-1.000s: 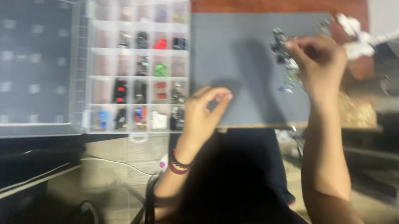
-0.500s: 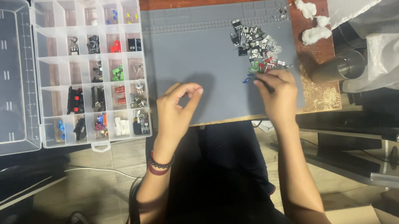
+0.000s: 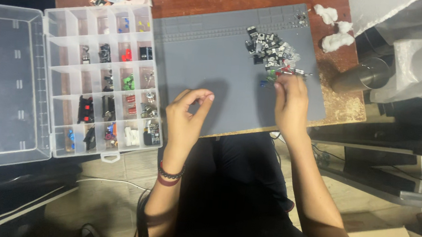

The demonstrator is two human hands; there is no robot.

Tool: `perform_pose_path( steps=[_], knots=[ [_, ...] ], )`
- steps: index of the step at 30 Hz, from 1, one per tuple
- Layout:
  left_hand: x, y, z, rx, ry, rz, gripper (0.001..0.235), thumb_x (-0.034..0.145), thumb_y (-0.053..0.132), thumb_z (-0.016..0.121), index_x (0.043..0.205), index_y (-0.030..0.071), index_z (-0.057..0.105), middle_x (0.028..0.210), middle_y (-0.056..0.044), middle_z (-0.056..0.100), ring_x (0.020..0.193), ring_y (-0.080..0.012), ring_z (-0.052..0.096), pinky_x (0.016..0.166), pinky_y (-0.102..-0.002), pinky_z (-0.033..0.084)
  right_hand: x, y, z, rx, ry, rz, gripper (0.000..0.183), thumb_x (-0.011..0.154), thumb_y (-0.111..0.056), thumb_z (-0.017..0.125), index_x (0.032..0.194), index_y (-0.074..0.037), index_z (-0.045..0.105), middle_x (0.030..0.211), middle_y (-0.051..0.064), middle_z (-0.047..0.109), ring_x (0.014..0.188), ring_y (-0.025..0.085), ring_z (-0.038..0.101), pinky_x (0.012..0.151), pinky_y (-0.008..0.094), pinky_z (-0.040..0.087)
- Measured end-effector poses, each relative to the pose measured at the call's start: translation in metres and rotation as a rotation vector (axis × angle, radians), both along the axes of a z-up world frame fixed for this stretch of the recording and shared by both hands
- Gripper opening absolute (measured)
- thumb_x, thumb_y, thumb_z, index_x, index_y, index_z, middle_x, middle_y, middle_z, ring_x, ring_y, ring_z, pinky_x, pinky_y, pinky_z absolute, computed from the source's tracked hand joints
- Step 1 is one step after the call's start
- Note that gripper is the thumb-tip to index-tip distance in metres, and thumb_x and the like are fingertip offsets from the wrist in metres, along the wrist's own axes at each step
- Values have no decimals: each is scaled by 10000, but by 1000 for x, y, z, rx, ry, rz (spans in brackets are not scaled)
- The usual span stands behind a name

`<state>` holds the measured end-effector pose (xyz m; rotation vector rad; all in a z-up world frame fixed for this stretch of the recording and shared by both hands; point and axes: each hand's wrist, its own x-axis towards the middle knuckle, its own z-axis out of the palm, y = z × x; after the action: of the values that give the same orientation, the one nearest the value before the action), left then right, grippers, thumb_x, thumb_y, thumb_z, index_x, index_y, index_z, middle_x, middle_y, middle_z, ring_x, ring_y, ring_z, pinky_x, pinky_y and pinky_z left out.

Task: The person sits at a table and repeatedly picks up small electronic components from a pile on a gray mat, then places them into compartments of a clear plastic organizer box. The person handles the components by hand, sorting them into different sections of the box.

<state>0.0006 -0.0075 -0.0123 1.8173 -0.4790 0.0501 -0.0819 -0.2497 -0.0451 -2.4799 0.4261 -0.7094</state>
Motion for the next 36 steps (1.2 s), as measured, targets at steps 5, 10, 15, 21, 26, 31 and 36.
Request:
perform_pose_path(
  steps=[5,10,15,21,26,31,36],
  knots=[
    [2,-12,0,-76,18,25,125,945,160,763,1062,116,763,824,-79,737,796,-220,702,762,-349,557,21,49,25,227,-117,157,121,985,-6,736,1041,-49,637,914,104,707,883,308,727,806,407,569],
    [8,-12,-11,-251,268,30,212,880,181,819,1084,135,785,916,-54,775,824,-129,687,774,-265,550,40,94,39,510,-178,321,303,949,-20,768,1048,-61,484,948,130,749,845,255,740,845,383,564],
    [14,7,-16,-470,479,86,154,867,153,829,1008,100,797,830,-1,730,802,-48,651,774,-216,547,50,118,49,572,-155,395,291,940,-3,771,1067,-43,512,961,140,755,860,244,747,852,385,588],
    [16,21,-1,-509,445,114,138,917,141,782,1029,60,787,867,-16,659,858,-70,629,817,-232,542,52,127,37,810,-65,410,147,987,-49,710,1126,-13,679,934,145,754,810,173,702,802,344,607],
    [19,21,-6,-471,389,71,122,916,143,782,1021,81,790,870,7,641,898,-66,629,809,-220,547,61,124,16,946,-38,469,123,1021,-68,664,1109,9,704,828,137,724,772,165,694,775,320,610],
    [21,26,-3,-355,317,63,141,885,146,819,1020,115,790,894,10,670,895,-89,650,821,-227,552,61,127,26,900,-17,448,106,1027,-65,654,1085,-4,718,867,143,733,776,164,682,778,324,597],
    [24,31,-4,-360,309,58,139,854,177,850,969,119,797,832,2,654,881,-82,615,788,-203,506,62,124,38,722,-98,562,111,1045,-35,610,1060,28,700,841,163,663,775,229,714,733,377,612]
  ],
)
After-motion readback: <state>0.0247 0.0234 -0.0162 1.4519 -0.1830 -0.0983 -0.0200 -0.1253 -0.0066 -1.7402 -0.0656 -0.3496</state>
